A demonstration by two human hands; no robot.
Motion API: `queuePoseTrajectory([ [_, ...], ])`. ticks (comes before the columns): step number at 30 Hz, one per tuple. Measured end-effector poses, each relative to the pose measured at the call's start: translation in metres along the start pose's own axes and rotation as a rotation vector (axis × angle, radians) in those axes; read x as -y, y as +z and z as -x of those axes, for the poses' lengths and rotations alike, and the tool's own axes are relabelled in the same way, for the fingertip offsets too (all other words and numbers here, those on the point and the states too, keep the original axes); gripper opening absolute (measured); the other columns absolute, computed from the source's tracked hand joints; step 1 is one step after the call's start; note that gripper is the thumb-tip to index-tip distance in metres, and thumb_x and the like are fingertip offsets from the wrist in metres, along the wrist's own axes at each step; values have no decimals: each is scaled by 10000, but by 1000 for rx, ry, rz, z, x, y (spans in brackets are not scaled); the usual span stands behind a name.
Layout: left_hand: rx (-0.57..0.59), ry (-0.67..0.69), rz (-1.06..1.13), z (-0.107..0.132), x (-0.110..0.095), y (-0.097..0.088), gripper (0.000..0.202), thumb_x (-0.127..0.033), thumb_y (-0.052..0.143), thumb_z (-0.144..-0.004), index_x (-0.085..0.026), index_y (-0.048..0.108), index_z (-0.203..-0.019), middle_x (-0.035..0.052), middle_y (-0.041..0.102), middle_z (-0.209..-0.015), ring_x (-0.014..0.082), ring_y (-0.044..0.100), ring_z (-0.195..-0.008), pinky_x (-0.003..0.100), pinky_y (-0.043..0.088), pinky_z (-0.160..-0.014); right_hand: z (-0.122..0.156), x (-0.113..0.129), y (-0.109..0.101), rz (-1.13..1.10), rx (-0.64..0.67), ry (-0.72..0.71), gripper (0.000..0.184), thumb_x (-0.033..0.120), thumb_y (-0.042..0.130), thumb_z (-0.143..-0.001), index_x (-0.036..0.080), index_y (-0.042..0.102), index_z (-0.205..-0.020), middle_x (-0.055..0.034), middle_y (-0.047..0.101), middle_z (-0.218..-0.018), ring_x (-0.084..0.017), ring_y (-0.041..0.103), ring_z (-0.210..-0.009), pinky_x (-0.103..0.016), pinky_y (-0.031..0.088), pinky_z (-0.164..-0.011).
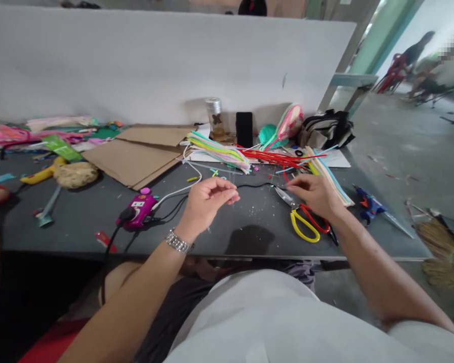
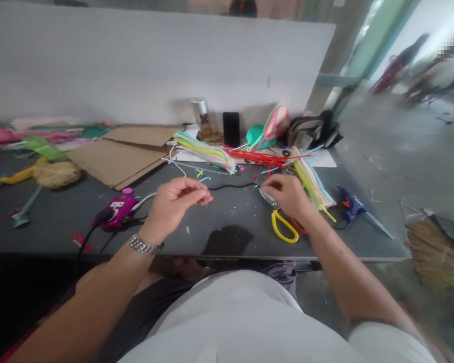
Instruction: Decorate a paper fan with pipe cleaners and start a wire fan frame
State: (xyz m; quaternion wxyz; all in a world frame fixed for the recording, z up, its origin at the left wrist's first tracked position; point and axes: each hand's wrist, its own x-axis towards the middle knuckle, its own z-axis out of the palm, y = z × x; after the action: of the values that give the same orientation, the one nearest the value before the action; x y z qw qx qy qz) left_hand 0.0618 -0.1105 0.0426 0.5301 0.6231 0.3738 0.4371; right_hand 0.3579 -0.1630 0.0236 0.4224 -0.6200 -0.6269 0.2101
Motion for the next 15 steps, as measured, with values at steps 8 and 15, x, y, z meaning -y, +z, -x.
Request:
queuePoseTrajectory([
  [8, 326, -13, -57, 11, -21, 34, 198, -350, 814, -810, -169, 739, -844, 53, 777, -772, 183, 732, -709, 315, 604, -702, -10, 87, 28, -885, 318, -182, 295, 445, 871, -807, 192, 764, -913, 12, 731, -731, -120, 675, -604, -244, 585, -560],
  [15, 447, -125, -66, 18, -50, 45, 173, -337, 807, -808, -174, 749, -813, 52, 758, -720, 175, 713, -660, 320, 597, -679, 2, 82, 8, -930, 250, -188, 337, 466, 911, -769, 197, 709, -799, 16, 726, -741, -109, 661, -556, -221, 539, -492],
])
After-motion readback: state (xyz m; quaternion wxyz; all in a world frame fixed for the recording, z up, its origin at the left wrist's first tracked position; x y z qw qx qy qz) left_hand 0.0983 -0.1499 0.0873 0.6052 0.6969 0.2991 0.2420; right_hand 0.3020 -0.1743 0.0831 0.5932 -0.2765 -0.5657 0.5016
